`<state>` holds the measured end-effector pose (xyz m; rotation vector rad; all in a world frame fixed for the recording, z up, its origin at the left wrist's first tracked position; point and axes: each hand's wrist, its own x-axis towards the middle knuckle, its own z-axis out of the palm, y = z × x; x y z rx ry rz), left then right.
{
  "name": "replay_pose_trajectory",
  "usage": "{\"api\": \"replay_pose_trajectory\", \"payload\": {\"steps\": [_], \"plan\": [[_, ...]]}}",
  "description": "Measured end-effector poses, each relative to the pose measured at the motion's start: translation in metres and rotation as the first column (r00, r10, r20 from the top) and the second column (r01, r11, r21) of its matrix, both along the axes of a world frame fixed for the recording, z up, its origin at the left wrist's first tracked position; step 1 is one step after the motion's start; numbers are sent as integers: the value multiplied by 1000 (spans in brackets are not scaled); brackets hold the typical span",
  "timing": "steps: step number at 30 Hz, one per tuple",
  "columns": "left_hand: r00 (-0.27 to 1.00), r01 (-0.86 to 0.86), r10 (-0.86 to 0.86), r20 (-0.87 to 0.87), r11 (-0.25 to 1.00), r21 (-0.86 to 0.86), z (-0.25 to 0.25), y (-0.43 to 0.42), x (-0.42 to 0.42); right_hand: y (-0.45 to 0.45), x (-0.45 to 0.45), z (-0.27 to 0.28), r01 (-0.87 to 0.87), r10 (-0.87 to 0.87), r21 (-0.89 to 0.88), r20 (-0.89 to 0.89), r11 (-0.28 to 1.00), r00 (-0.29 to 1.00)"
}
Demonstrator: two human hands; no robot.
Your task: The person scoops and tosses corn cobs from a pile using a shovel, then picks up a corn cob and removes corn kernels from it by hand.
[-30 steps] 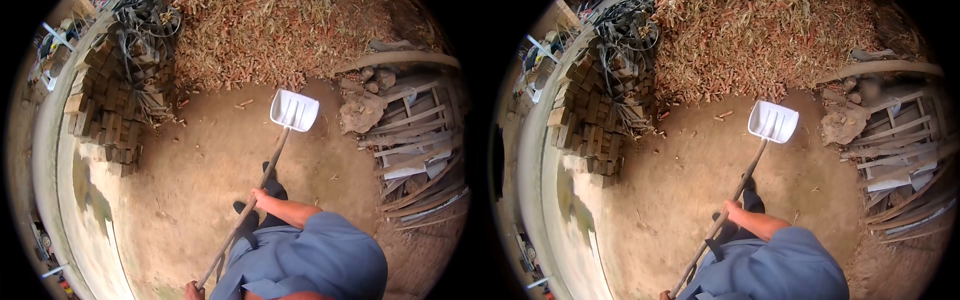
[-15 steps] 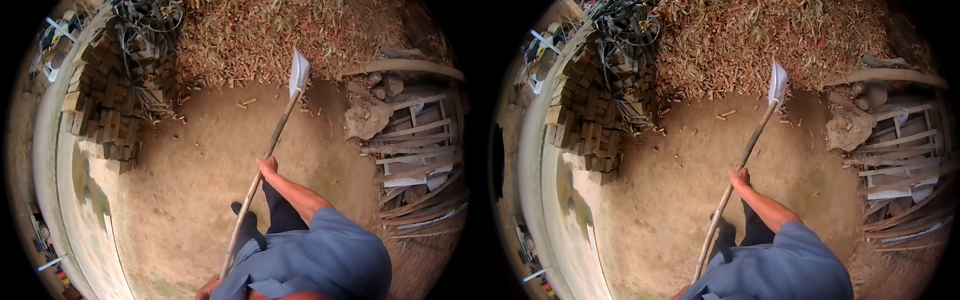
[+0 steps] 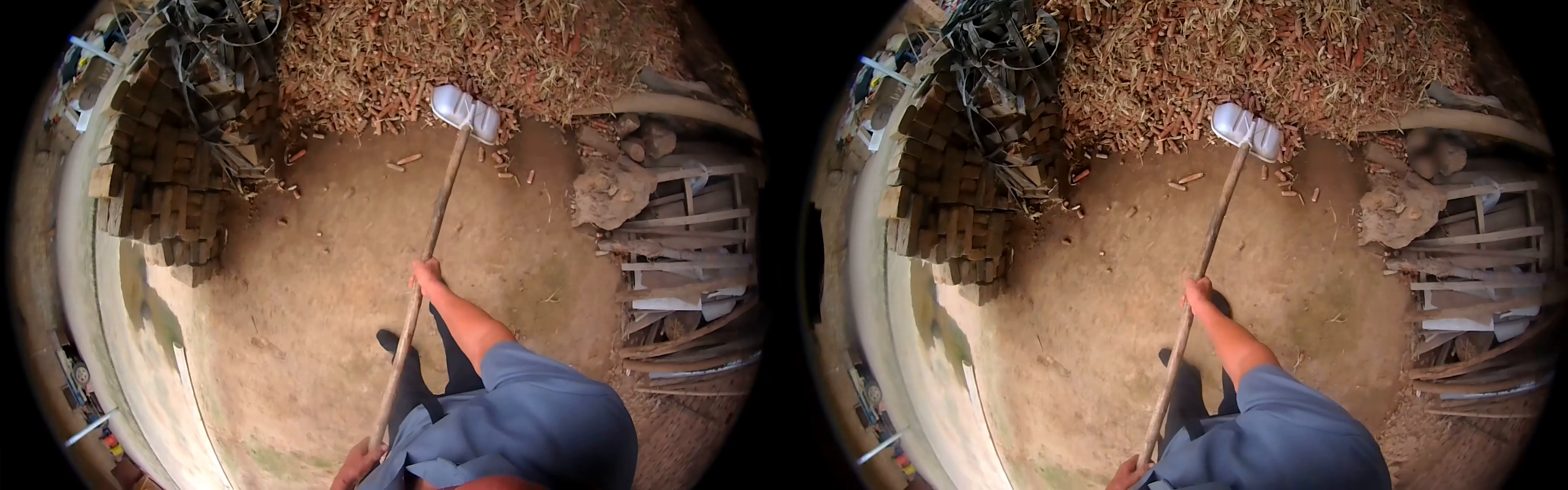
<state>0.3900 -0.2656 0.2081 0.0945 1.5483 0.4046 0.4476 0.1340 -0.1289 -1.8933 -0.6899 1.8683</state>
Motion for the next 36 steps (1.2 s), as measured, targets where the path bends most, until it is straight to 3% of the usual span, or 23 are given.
{"api": "replay_pose_trajectory", "payload": {"steps": [1,3,4,8,12,15,17,22,27,30,32,36], "plan": [[1000,-4,4,-8,1000,-3,-10,-29,13,-8,1,7,-4,4,-3,-8,1000,1000],[884,302,-293,-363,953,-33,-37,-76,35,-11,5,32,10,-3,-91,69,996,998],[848,351,-343,-405,935,-55,-36,-83,37,-14,7,41,8,-3,-83,61,997,998],[888,329,-316,-335,944,-20,-19,-61,37,-9,14,63,-8,9,-14,100,1000,995],[891,309,-291,-349,951,-3,-31,-16,41,38,11,41,-119,104,74,180,990,978],[881,301,-287,-377,953,-21,-58,-12,45,51,6,27,-117,104,40,241,992,965],[850,366,-381,-365,924,-112,-70,-49,55,37,6,7,-106,96,32,219,994,971],[863,363,-401,-307,915,-173,-36,-74,51,-34,18,28,-117,119,-24,145,993,982],[865,367,-399,-304,916,-160,-33,-53,45,-18,13,51,-72,72,-10,101,997,992],[872,358,-375,-314,927,-112,-40,-18,46,37,11,31,-106,99,49,124,993,987],[877,347,-359,-320,933,-94,-47,-5,50,61,10,26,-94,92,-2,176,996,980],[881,348,-371,-295,928,-130,-43,-19,52,22,19,24,-126,130,-32,211,992,969]]}}
